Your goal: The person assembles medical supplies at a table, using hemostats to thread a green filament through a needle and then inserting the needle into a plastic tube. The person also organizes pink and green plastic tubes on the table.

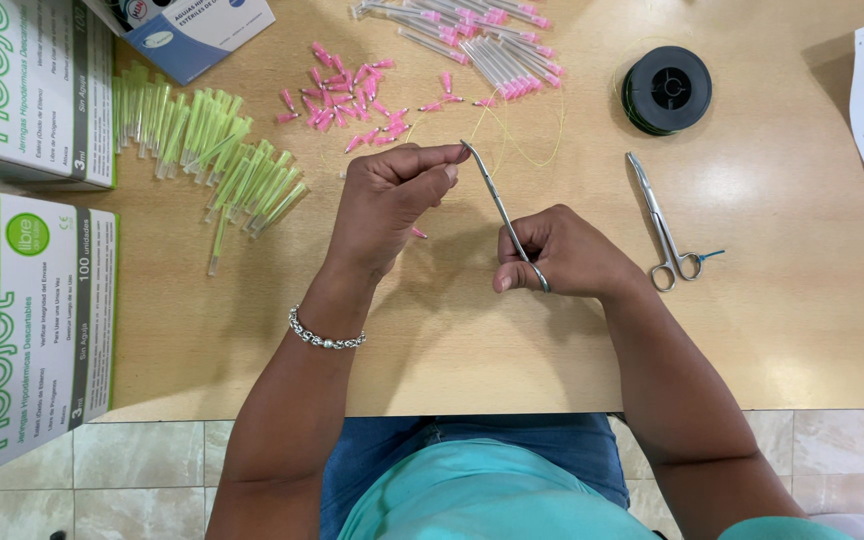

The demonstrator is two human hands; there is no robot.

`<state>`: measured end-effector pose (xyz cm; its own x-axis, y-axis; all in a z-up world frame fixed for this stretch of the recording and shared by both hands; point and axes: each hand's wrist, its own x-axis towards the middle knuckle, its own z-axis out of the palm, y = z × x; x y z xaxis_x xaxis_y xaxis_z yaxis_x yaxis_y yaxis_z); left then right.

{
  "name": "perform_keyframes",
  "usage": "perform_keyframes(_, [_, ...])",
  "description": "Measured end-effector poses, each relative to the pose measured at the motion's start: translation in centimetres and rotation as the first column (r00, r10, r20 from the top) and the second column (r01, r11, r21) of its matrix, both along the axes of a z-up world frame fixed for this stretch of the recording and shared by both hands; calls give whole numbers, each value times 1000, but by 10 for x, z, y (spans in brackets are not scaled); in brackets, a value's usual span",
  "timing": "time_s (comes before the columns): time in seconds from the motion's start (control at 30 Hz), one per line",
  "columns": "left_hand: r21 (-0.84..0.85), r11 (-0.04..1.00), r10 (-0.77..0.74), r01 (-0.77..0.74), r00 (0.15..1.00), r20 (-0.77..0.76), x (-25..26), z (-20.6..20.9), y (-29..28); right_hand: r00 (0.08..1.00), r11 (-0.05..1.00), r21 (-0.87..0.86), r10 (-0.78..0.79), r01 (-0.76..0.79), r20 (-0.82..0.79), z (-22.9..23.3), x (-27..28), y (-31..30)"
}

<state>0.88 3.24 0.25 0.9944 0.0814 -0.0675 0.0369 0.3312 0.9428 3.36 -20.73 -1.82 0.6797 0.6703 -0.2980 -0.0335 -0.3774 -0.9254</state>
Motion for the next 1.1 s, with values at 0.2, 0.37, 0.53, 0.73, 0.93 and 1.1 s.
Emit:
perform_keyframes(0.2, [-10,1000,2,-2,1000,14,-1,3,0,999,999,-42,-18,20,37,15,-1,9])
perform_keyframes(0.37, [-6,1000,-18,18,1000,14,-1,5,1,999,997,-69,-14,18,52,13,-1,8])
perform_keyframes(0.53, [-32,999,-10,10,1000,-2,-2,3,-1,999,999,-45,17,-15,46,8,-3,8])
perform_keyframes(0.73, [-28,999,-18,18,1000,-9,-1,3,0,999,999,-21,27,-26,28,8,-2,8])
perform_keyframes(0.93, [-37,999,-25,24,999,-32,-2,4,1,995,995,-102,21,-10,102,2,2,5])
perform_keyframes(1.1, [-40,998,-46,46,999,-16,-1,6,3,990,991,-131,20,-2,140,13,0,11])
